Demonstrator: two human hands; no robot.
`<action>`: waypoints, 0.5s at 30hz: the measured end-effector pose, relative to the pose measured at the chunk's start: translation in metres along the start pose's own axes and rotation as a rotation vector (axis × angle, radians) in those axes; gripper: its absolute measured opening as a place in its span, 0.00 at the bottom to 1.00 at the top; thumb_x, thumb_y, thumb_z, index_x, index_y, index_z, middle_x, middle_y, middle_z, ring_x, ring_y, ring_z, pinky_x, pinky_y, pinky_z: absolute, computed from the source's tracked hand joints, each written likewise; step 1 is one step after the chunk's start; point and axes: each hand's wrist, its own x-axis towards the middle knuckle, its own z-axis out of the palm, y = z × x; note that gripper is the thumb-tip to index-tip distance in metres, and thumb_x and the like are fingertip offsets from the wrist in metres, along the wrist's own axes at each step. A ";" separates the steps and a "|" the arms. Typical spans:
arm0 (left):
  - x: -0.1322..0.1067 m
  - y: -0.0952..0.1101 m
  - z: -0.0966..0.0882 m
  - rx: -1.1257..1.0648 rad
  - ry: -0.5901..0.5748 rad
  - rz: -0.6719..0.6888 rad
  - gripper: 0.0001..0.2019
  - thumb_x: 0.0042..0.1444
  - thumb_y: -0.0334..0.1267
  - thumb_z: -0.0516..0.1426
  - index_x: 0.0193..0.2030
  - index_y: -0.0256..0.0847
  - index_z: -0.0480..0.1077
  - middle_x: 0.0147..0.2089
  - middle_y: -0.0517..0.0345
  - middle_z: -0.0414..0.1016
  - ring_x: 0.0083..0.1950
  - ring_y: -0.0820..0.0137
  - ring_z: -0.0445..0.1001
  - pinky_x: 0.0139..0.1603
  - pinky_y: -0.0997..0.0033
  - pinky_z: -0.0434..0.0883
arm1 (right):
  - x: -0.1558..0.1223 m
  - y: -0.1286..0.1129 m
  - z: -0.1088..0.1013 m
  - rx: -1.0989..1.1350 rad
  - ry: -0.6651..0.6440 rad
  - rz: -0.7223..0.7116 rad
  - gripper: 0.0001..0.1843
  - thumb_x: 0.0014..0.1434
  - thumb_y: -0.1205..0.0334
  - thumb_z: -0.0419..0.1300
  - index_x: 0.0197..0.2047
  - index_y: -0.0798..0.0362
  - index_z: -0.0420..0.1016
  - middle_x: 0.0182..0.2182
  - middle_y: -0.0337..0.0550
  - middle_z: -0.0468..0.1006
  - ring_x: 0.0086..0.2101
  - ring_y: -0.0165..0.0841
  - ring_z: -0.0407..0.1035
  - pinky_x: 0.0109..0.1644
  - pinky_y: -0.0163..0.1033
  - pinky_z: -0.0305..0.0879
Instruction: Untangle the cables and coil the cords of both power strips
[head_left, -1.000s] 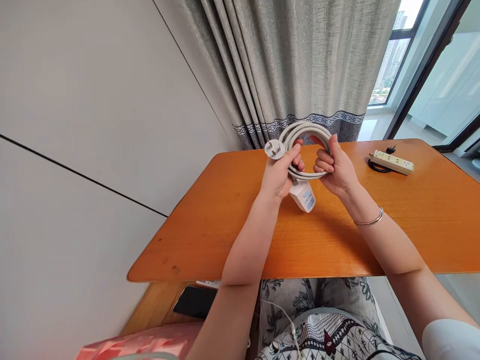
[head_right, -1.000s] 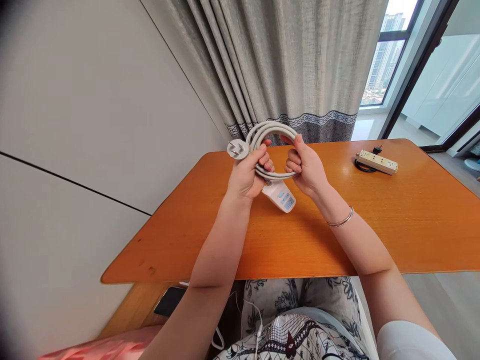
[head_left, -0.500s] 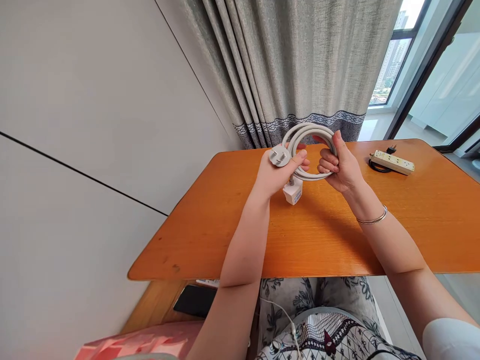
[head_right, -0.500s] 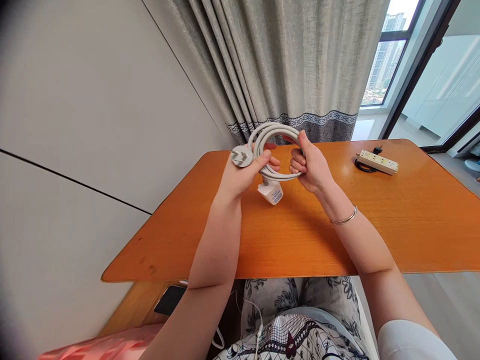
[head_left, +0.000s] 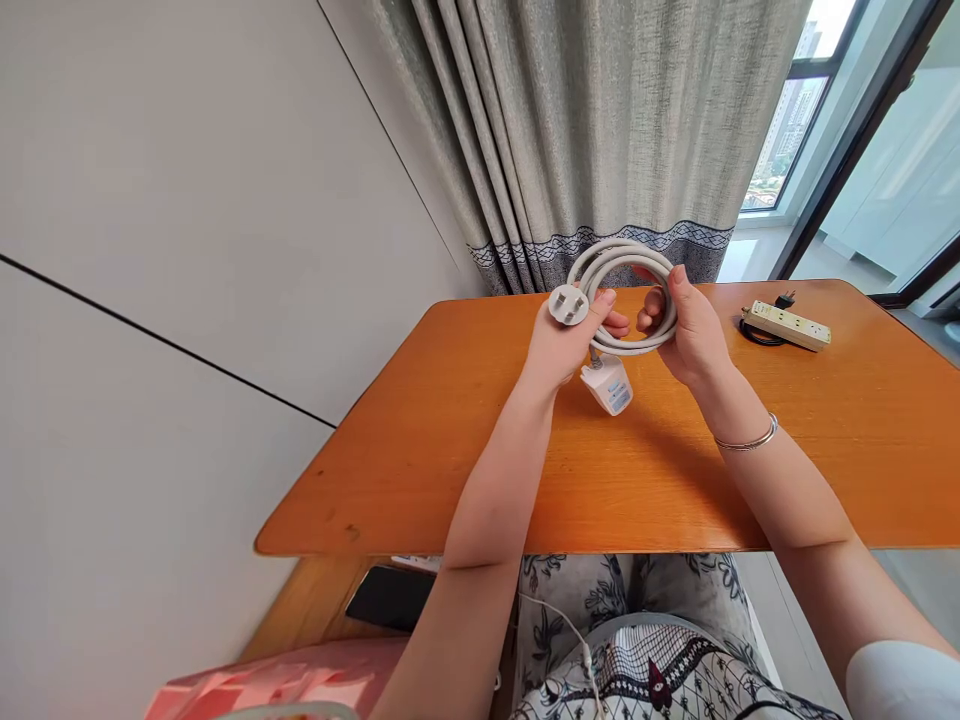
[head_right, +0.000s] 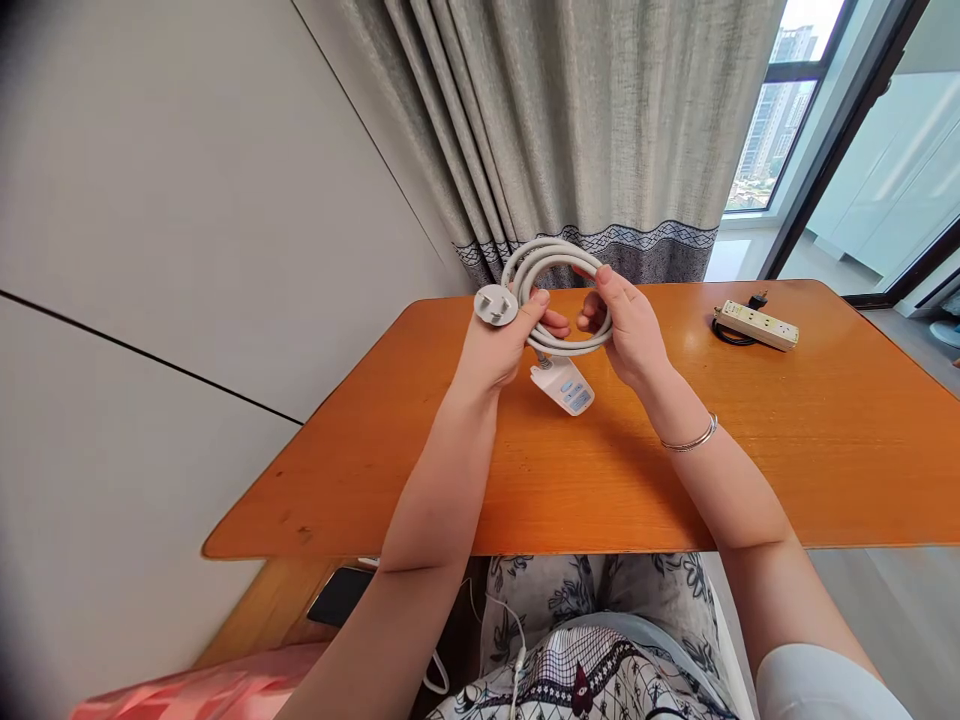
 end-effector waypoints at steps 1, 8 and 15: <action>0.001 -0.001 0.000 0.007 0.019 -0.002 0.24 0.47 0.59 0.69 0.33 0.39 0.70 0.26 0.55 0.82 0.34 0.61 0.85 0.36 0.66 0.81 | 0.000 0.001 0.000 0.009 -0.006 -0.008 0.35 0.51 0.26 0.63 0.46 0.49 0.78 0.21 0.29 0.62 0.24 0.26 0.65 0.27 0.33 0.61; 0.000 0.000 0.003 -0.033 0.038 -0.051 0.23 0.48 0.58 0.69 0.32 0.42 0.67 0.18 0.69 0.69 0.30 0.66 0.83 0.41 0.64 0.82 | 0.000 0.000 0.001 0.026 0.012 0.053 0.35 0.54 0.28 0.63 0.47 0.51 0.77 0.17 0.25 0.53 0.18 0.24 0.57 0.23 0.33 0.57; 0.001 0.000 0.006 -0.077 0.060 -0.044 0.26 0.48 0.60 0.68 0.29 0.44 0.62 0.16 0.72 0.60 0.27 0.66 0.82 0.36 0.66 0.81 | 0.000 0.001 0.002 0.019 0.010 0.080 0.36 0.53 0.27 0.62 0.51 0.49 0.77 0.18 0.27 0.56 0.21 0.27 0.65 0.25 0.33 0.60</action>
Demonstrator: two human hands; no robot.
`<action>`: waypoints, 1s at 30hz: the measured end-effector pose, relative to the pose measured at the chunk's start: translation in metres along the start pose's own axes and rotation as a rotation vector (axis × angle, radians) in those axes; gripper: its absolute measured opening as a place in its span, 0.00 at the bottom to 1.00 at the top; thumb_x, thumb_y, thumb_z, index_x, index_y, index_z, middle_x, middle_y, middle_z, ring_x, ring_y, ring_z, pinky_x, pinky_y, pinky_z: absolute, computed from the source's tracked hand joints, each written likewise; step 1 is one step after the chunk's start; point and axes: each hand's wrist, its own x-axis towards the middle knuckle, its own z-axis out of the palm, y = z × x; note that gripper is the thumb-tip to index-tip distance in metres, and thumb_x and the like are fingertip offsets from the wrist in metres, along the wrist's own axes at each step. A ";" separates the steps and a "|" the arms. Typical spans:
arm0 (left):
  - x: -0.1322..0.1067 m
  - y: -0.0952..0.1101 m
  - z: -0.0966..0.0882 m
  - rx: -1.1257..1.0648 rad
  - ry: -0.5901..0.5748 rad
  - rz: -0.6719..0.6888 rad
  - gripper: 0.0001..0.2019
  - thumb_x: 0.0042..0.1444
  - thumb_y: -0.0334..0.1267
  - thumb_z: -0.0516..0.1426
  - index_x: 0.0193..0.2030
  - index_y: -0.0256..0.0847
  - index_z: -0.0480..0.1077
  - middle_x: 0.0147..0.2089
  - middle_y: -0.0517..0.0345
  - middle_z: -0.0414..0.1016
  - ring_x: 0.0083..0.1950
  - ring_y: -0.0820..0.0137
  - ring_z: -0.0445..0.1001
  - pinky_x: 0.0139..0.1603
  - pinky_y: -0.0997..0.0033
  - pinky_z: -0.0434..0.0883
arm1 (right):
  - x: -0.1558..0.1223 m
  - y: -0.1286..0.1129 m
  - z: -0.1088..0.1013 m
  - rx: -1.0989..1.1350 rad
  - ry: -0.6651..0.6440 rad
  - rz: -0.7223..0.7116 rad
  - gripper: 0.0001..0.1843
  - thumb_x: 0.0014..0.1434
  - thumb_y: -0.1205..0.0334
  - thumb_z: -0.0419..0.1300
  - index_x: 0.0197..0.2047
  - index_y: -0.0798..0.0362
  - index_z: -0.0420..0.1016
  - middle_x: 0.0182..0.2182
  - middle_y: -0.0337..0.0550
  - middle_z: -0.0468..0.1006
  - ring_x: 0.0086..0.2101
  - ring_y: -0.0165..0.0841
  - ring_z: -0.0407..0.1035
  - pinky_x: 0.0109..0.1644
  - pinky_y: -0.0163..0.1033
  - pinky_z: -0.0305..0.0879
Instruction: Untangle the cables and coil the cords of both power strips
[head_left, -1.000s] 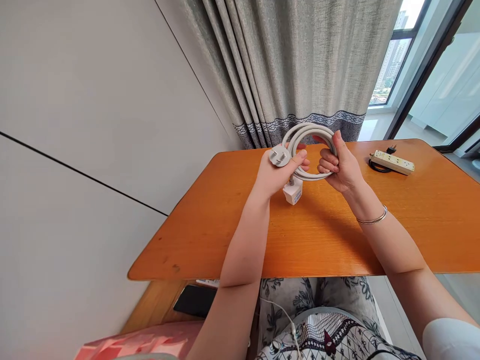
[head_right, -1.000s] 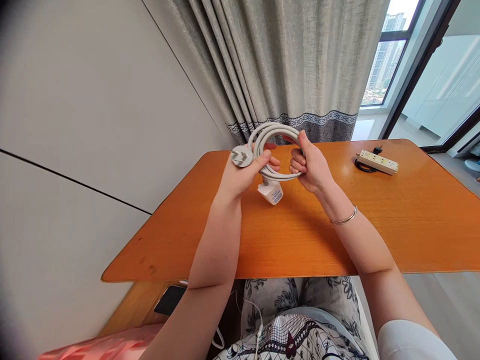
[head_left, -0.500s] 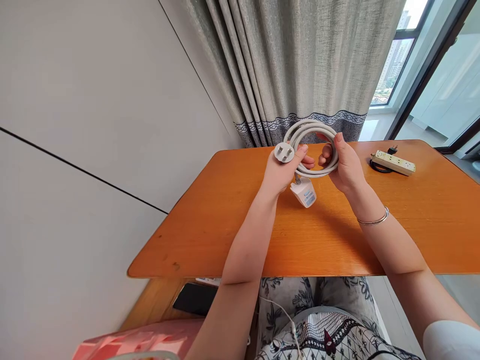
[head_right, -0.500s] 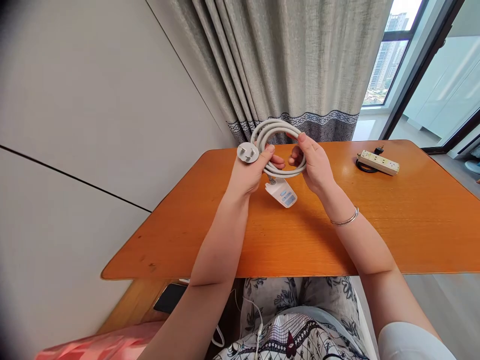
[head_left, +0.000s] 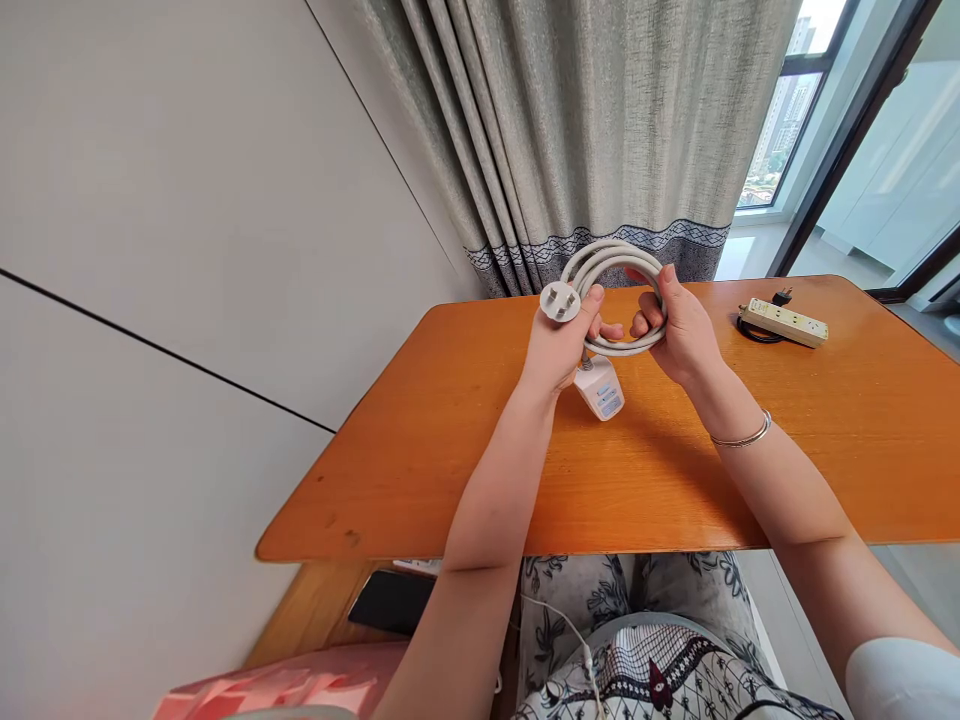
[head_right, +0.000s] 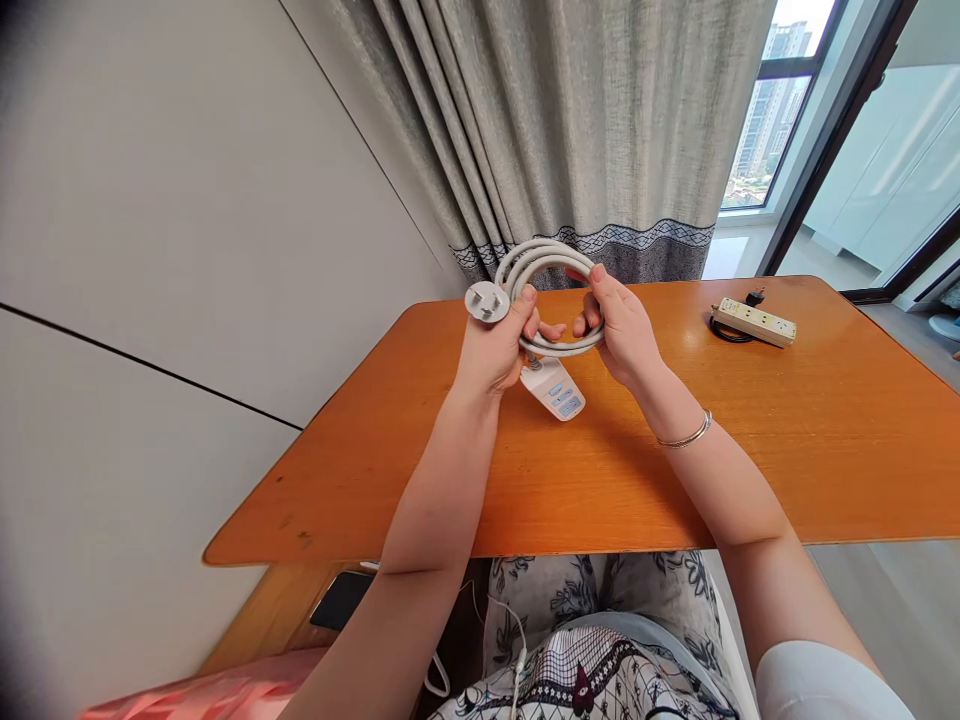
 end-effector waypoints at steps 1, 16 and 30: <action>0.001 -0.001 0.000 0.004 0.018 0.005 0.26 0.47 0.60 0.68 0.28 0.44 0.61 0.16 0.72 0.59 0.27 0.66 0.82 0.34 0.67 0.80 | 0.000 0.001 -0.001 -0.012 -0.003 0.000 0.37 0.53 0.26 0.62 0.51 0.49 0.76 0.19 0.28 0.59 0.24 0.28 0.68 0.27 0.33 0.63; 0.012 -0.002 -0.014 0.044 0.285 0.172 0.25 0.56 0.63 0.61 0.26 0.44 0.61 0.19 0.67 0.59 0.33 0.66 0.82 0.34 0.69 0.78 | 0.016 0.058 -0.015 -0.369 -0.555 0.012 0.49 0.40 0.37 0.75 0.60 0.50 0.65 0.49 0.47 0.78 0.47 0.37 0.73 0.53 0.45 0.71; 0.041 -0.011 -0.060 0.140 0.491 0.307 0.23 0.52 0.59 0.64 0.27 0.46 0.59 0.21 0.69 0.62 0.29 0.70 0.82 0.28 0.75 0.72 | -0.021 -0.007 -0.001 -1.469 -0.410 -0.321 0.26 0.58 0.63 0.66 0.60 0.49 0.70 0.52 0.51 0.77 0.47 0.46 0.74 0.44 0.44 0.68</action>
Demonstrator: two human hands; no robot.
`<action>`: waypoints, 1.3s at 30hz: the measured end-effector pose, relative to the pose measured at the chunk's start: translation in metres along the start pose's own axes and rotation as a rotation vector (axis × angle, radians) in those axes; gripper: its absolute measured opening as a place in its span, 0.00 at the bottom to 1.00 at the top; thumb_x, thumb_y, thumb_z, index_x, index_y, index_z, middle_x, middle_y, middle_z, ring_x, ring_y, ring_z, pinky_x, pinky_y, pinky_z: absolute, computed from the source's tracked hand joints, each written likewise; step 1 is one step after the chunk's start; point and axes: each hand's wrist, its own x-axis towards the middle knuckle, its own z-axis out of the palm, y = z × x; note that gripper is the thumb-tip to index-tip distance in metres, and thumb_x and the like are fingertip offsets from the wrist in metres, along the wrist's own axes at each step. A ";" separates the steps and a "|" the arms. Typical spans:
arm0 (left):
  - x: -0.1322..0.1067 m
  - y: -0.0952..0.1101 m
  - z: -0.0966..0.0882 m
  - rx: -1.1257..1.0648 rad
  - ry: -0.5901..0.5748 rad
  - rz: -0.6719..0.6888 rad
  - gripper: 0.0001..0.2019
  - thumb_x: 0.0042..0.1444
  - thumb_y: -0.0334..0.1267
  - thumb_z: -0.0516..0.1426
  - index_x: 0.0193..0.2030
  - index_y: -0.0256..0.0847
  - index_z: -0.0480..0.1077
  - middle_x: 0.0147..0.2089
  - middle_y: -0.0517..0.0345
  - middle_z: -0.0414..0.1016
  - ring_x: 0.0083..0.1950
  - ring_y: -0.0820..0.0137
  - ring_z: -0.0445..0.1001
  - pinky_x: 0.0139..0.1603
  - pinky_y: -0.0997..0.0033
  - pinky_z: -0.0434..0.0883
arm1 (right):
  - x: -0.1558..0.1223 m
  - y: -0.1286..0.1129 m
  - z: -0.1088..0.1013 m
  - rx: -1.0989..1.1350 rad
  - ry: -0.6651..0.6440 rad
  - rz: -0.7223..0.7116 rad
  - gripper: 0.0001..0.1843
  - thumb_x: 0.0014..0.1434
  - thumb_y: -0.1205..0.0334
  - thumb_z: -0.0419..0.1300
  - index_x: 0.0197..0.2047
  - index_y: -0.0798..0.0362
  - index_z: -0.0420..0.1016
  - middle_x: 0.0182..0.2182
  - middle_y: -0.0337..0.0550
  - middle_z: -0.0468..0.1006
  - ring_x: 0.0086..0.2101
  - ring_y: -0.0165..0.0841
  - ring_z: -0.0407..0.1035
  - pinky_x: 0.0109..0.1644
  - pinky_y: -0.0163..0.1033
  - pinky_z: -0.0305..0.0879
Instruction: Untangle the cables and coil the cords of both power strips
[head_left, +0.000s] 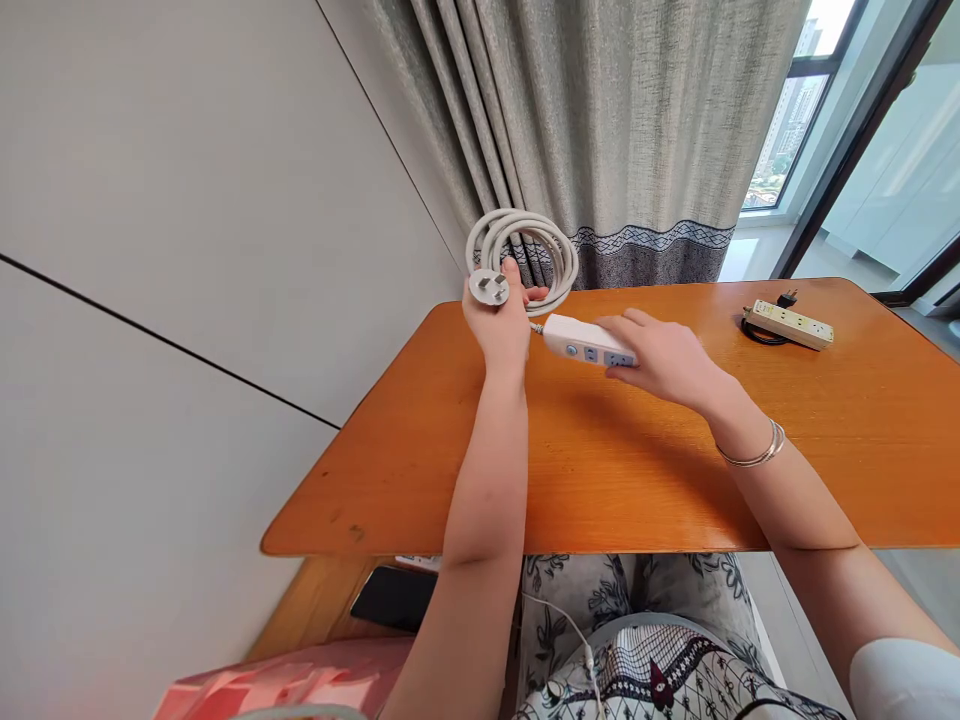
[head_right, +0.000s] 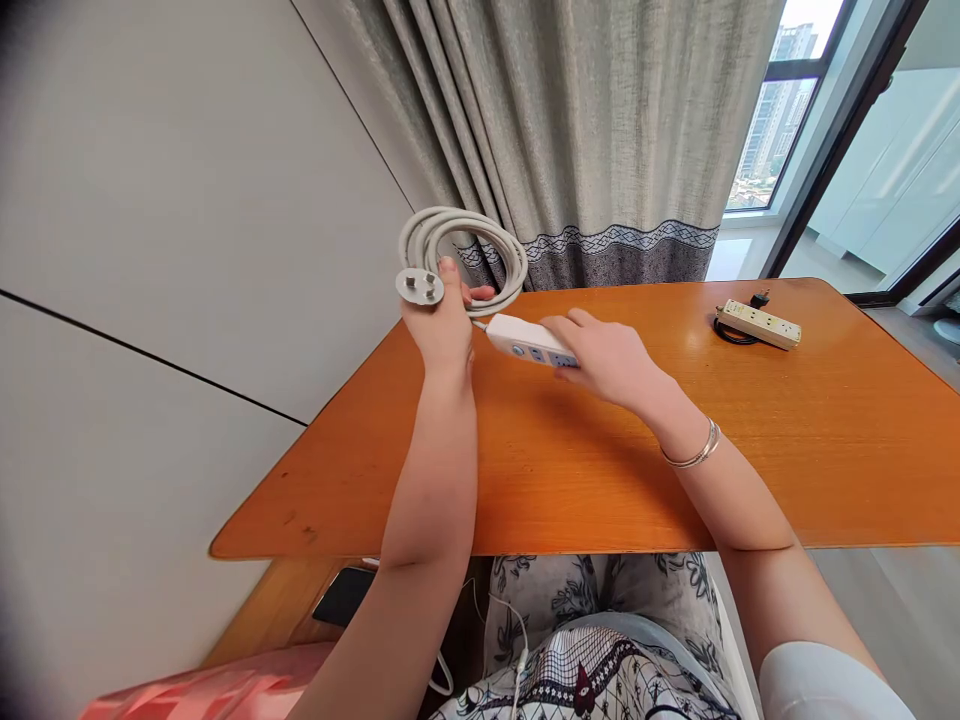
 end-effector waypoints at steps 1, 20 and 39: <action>0.001 0.001 -0.002 -0.008 -0.038 -0.032 0.24 0.50 0.59 0.66 0.28 0.46 0.60 0.20 0.69 0.62 0.29 0.70 0.81 0.26 0.76 0.71 | -0.003 -0.001 -0.005 0.028 0.078 -0.021 0.27 0.59 0.64 0.65 0.61 0.46 0.70 0.54 0.50 0.77 0.49 0.46 0.74 0.46 0.45 0.69; -0.031 0.016 0.012 -0.091 -0.711 -0.243 0.27 0.44 0.65 0.67 0.37 0.42 0.78 0.40 0.50 0.84 0.51 0.57 0.82 0.52 0.60 0.78 | 0.010 0.030 -0.003 0.870 0.492 -0.046 0.35 0.58 0.39 0.65 0.65 0.41 0.69 0.63 0.44 0.71 0.64 0.44 0.63 0.65 0.53 0.68; -0.023 -0.013 0.010 -0.219 -0.843 -0.389 0.37 0.43 0.68 0.67 0.49 0.38 0.77 0.48 0.46 0.84 0.58 0.51 0.79 0.57 0.57 0.77 | 0.020 0.046 0.006 1.526 0.221 0.166 0.22 0.45 0.53 0.76 0.39 0.51 0.74 0.30 0.36 0.79 0.28 0.28 0.73 0.30 0.33 0.74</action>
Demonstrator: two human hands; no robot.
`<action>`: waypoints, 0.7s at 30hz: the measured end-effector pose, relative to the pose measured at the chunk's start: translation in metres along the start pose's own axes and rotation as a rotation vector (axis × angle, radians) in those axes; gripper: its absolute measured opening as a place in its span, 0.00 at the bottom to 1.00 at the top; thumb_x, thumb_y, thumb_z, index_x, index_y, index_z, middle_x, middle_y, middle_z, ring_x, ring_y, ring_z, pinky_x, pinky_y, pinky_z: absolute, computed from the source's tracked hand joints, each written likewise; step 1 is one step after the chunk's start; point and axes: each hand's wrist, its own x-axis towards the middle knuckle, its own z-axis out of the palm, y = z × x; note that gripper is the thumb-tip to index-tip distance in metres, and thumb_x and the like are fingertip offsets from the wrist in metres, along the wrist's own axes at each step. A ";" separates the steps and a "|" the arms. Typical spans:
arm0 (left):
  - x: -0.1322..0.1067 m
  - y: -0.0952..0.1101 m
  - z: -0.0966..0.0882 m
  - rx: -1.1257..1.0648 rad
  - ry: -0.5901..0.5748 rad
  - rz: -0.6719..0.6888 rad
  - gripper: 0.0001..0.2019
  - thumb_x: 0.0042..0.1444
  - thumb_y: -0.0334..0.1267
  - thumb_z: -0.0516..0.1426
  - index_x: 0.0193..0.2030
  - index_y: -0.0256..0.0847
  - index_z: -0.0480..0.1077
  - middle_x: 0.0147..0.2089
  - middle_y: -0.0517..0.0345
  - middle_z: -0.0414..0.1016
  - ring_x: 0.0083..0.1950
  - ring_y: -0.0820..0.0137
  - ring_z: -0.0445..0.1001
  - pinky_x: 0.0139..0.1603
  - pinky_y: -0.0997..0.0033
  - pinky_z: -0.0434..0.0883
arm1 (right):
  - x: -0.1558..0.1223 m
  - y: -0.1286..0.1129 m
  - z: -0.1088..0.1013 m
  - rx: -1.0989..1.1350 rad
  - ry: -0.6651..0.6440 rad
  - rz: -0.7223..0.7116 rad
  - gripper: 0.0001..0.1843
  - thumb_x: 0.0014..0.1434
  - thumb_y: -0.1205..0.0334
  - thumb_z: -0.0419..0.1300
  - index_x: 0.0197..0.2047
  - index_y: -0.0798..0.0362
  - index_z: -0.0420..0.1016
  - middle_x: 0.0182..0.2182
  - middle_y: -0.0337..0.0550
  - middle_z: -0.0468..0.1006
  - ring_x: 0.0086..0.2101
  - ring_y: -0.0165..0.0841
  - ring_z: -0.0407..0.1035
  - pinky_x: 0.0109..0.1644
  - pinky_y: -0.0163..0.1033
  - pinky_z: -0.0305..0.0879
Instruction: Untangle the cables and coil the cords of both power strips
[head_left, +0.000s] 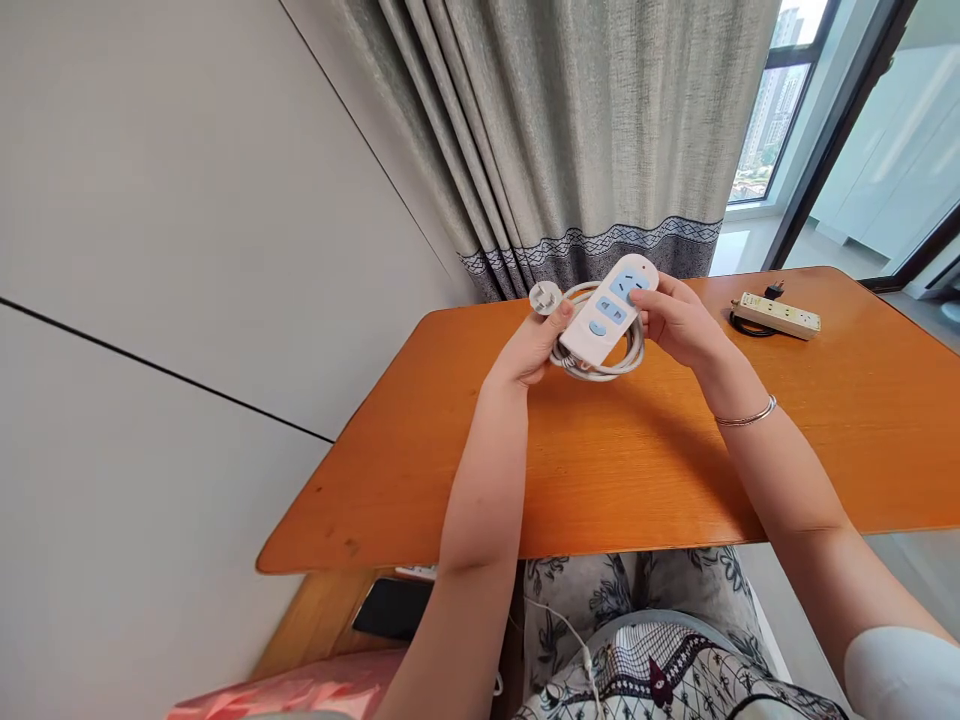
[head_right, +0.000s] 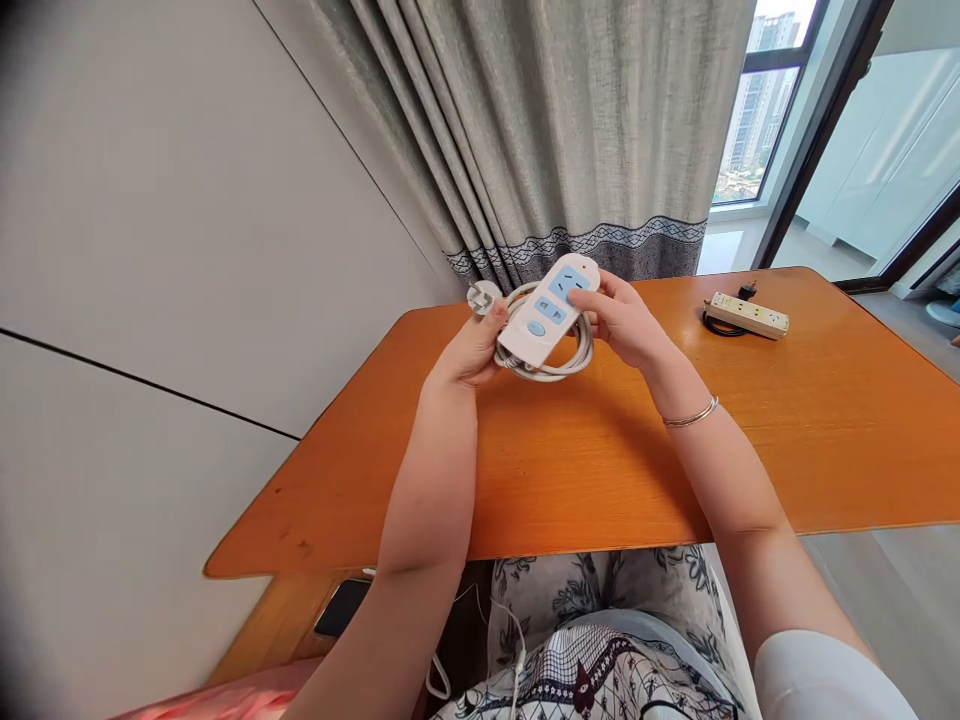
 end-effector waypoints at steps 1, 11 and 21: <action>0.002 -0.003 -0.003 -0.035 0.004 -0.010 0.36 0.44 0.67 0.67 0.50 0.39 0.77 0.48 0.47 0.84 0.57 0.51 0.79 0.55 0.58 0.78 | 0.003 0.004 0.000 0.014 0.034 -0.009 0.21 0.46 0.53 0.75 0.39 0.51 0.74 0.30 0.37 0.80 0.27 0.28 0.73 0.30 0.33 0.74; 0.012 -0.022 0.026 -0.186 0.043 0.007 0.30 0.42 0.38 0.73 0.52 0.42 0.69 0.53 0.49 0.78 0.61 0.59 0.75 0.63 0.54 0.70 | 0.026 0.033 -0.025 0.177 0.433 -0.230 0.22 0.50 0.50 0.72 0.43 0.49 0.72 0.41 0.41 0.84 0.46 0.39 0.79 0.47 0.46 0.80; 0.019 -0.030 0.046 -0.005 0.373 0.122 0.19 0.59 0.30 0.60 0.56 0.45 0.64 0.57 0.52 0.77 0.58 0.63 0.79 0.57 0.60 0.76 | 0.020 0.041 -0.008 0.174 0.377 -0.257 0.22 0.51 0.48 0.72 0.45 0.47 0.72 0.45 0.41 0.83 0.50 0.39 0.77 0.52 0.46 0.79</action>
